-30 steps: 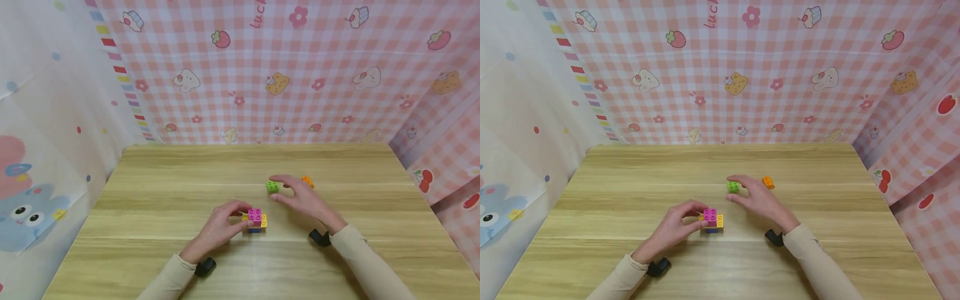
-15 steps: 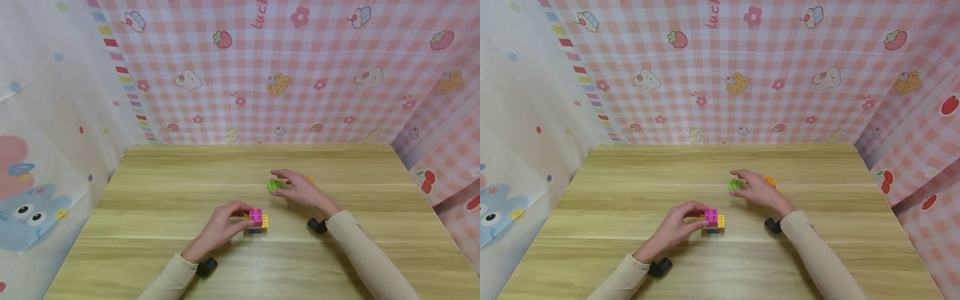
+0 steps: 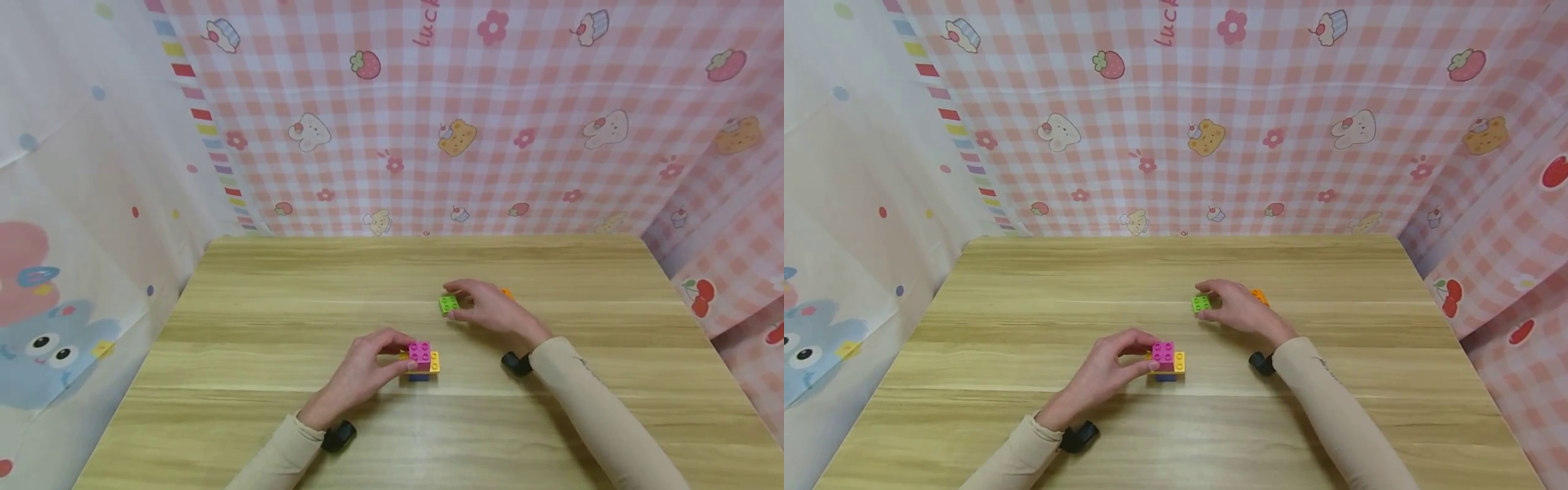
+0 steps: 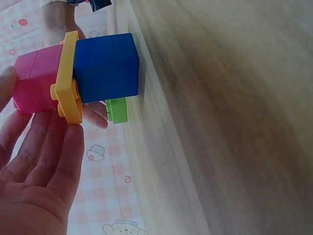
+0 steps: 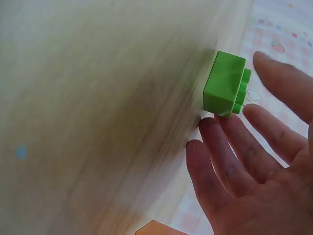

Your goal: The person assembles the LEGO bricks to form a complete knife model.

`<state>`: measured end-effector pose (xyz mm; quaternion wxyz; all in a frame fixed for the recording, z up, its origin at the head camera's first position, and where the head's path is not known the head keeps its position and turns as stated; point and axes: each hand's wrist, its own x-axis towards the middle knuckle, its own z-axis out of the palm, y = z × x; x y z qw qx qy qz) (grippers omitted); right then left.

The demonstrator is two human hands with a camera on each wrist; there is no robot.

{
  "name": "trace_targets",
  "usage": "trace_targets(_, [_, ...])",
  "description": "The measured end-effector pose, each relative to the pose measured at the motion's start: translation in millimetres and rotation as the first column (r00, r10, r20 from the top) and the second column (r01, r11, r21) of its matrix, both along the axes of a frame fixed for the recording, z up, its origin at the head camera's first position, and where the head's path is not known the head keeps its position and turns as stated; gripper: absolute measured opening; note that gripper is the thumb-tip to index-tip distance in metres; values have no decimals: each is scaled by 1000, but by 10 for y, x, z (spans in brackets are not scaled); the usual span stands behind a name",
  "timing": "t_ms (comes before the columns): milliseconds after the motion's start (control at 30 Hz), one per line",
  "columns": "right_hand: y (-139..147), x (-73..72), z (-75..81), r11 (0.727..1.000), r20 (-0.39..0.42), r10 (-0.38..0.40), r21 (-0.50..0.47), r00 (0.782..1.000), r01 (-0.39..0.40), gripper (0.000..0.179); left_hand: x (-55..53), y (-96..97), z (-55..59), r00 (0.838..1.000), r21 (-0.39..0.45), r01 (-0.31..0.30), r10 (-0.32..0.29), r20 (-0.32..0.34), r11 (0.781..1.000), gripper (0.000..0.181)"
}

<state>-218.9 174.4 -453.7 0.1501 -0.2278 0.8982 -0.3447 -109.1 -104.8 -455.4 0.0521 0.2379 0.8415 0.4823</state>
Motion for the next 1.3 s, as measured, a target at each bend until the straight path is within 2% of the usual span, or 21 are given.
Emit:
trace_targets(400, [-10,-12,-2,996,-75,20,88,997,-13,40,-5,20,-11,1000,17,2,-2,-3,1000,30])
trace_targets(833, [23,208,92,999,-111,-44,-20,993,42,39,6,28,-14,1000,34,-1,1,4,999,30])
trace_targets(1300, [7,438,180,994,-185,-18,-112,983,-3,36,15,13,-34,1000,39,-13,13,3,999,30])
